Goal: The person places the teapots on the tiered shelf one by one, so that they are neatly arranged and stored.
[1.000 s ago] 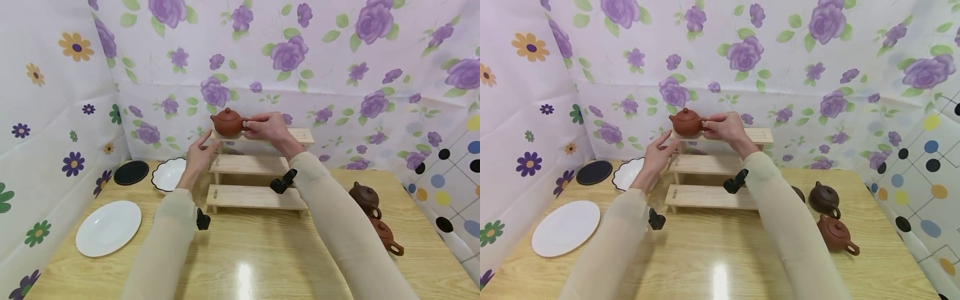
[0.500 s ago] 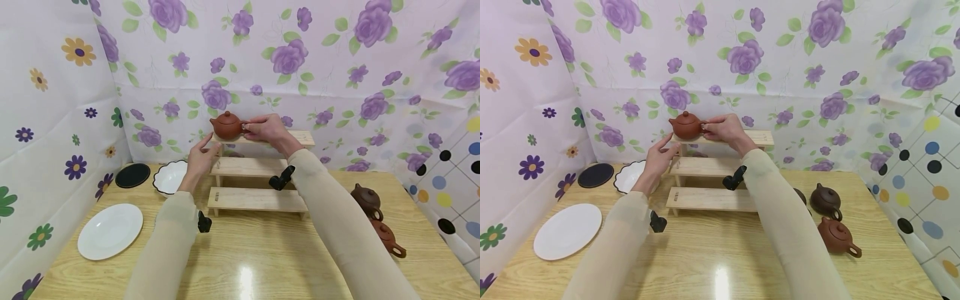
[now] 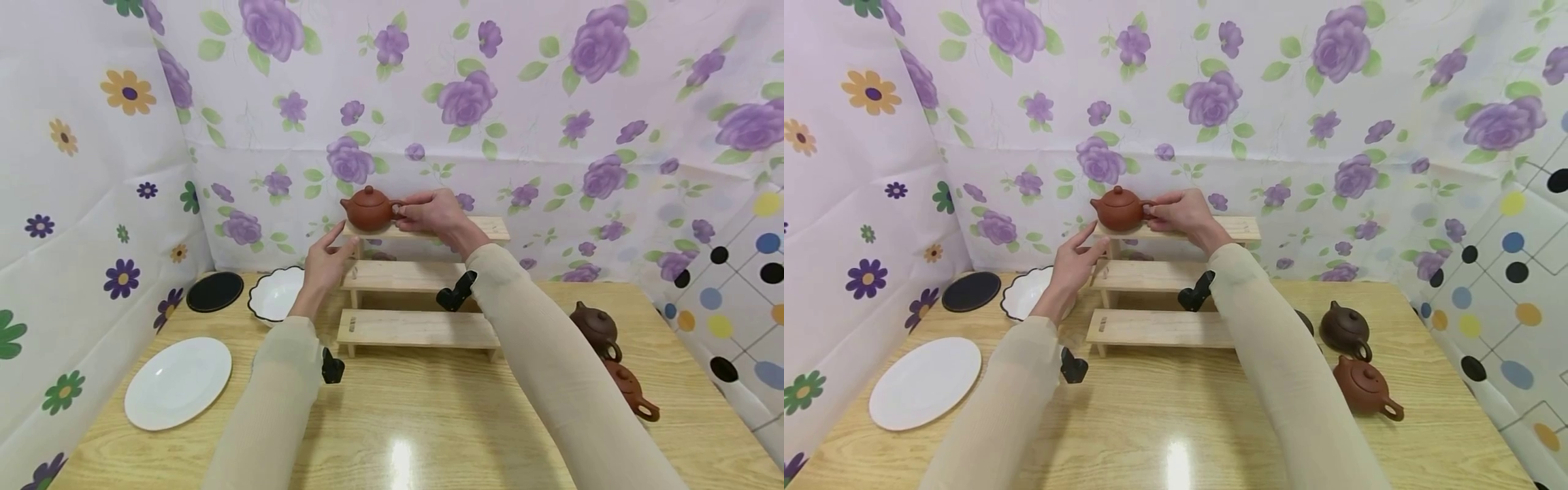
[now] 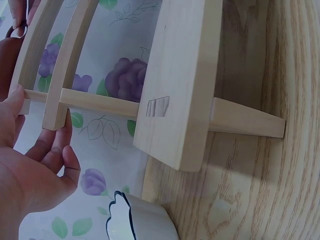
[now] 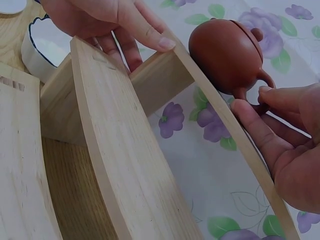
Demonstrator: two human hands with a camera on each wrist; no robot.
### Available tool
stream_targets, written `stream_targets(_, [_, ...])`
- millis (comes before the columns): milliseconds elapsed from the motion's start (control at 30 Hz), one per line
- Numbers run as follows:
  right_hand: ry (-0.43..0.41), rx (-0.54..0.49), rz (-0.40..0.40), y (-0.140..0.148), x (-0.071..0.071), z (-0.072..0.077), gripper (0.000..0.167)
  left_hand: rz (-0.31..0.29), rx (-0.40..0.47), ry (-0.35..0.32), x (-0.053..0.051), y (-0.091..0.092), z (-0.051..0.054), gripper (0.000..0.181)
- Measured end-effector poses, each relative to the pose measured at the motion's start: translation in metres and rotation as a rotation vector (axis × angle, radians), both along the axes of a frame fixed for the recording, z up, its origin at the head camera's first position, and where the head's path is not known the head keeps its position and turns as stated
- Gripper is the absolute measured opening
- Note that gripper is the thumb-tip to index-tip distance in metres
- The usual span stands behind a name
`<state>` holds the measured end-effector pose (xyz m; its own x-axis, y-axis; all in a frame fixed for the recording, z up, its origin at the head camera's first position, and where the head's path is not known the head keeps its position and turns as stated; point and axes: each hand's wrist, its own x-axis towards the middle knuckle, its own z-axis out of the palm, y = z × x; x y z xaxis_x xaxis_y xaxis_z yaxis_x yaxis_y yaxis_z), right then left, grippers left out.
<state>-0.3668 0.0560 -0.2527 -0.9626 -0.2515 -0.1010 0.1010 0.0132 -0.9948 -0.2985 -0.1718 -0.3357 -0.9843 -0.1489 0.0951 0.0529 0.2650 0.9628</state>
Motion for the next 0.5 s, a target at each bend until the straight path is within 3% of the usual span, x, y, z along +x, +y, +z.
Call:
stream_targets(233, [0.013, -0.008, 0.009, 0.003, 0.001, -0.001, 0.030, 0.007, -0.010, -0.004, -0.001, 0.001, -0.002, 0.060])
stream_targets(500, [0.085, 0.014, -0.016, 0.026, 0.008, 0.010, 0.037, -0.004, 0.012, -0.002, -0.002, 0.000, -0.002, 0.059])
